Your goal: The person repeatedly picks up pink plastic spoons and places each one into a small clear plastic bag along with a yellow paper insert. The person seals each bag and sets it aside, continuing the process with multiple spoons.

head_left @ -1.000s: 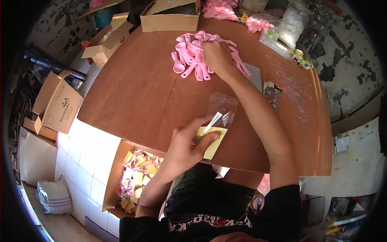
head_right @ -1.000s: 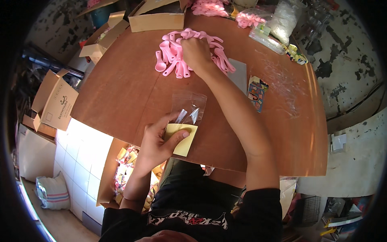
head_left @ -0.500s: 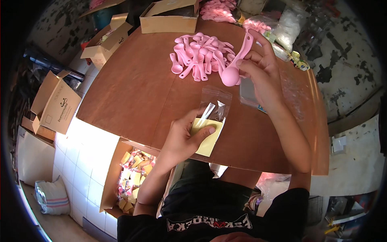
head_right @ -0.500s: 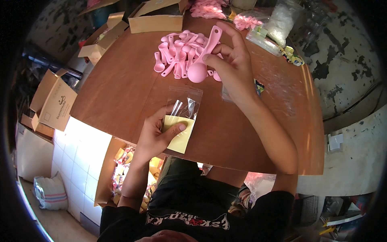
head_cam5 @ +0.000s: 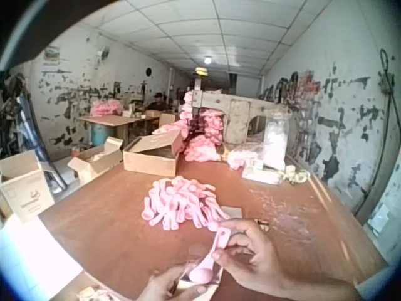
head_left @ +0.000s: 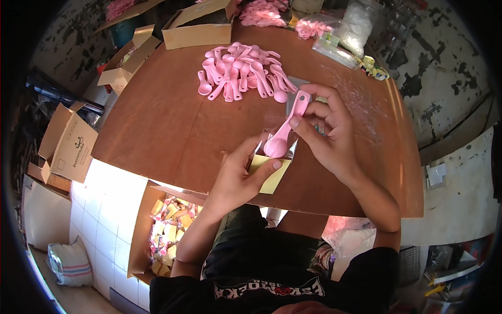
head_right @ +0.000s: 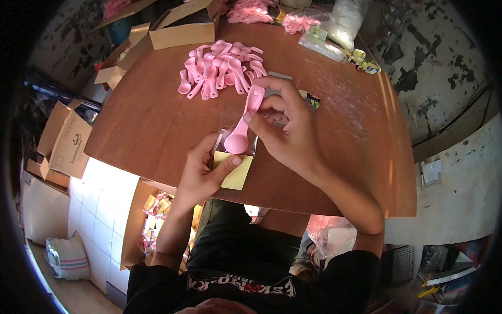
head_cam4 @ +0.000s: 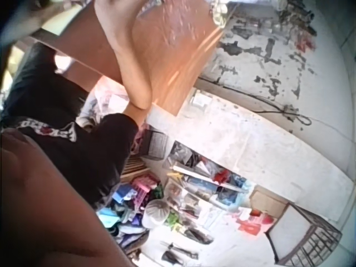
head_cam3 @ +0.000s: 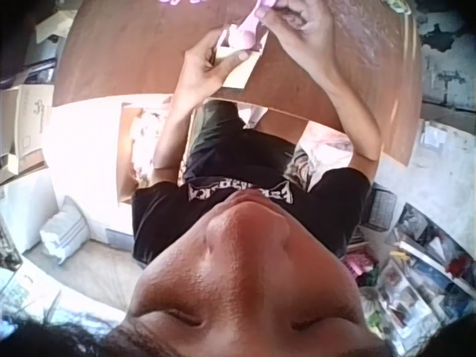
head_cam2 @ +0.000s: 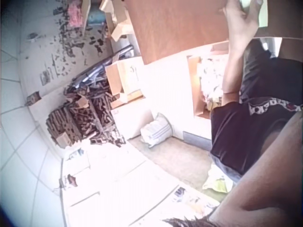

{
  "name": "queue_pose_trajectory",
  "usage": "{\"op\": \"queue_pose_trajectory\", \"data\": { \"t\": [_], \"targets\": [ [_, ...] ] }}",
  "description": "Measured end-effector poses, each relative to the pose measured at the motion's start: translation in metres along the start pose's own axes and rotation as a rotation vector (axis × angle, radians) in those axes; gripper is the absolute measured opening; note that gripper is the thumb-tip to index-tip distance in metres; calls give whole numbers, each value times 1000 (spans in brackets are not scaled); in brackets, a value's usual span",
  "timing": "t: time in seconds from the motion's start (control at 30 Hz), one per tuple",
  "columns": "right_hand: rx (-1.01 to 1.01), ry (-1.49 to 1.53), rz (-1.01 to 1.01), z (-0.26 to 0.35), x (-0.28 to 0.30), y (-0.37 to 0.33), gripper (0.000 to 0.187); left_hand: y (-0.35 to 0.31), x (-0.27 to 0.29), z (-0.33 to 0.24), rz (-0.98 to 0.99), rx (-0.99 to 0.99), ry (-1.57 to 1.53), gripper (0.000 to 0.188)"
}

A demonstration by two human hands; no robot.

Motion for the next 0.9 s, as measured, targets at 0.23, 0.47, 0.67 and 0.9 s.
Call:
{"op": "queue_pose_trajectory", "data": {
  "t": [0.23, 0.47, 0.67, 0.9],
  "targets": [
    [52, -73, -17, 9, 8, -9, 42, 1, -8, -4, -23, -63, 41, 38],
    [164, -134, -131, 21, 17, -8, 39, 1, -5, -6, -16, -57, 136, 39],
    [154, -189, -113, 28, 5, -6, 40, 0, 1, -9, -20, -113, 229, 43],
    [119, -243, -66, 24, -3, -6, 40, -1, -1, -12, 20, -48, 243, 48]
  ]
}}
Point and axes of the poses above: each hand's wrist, its own y-axis towards the middle knuckle, its own x-axis out of the back of the hand, z = x × y, the point moved 9 cm from there along y, towards the middle knuckle, and after that the axes turned 2 degrees about y, right-handed, at the moved point
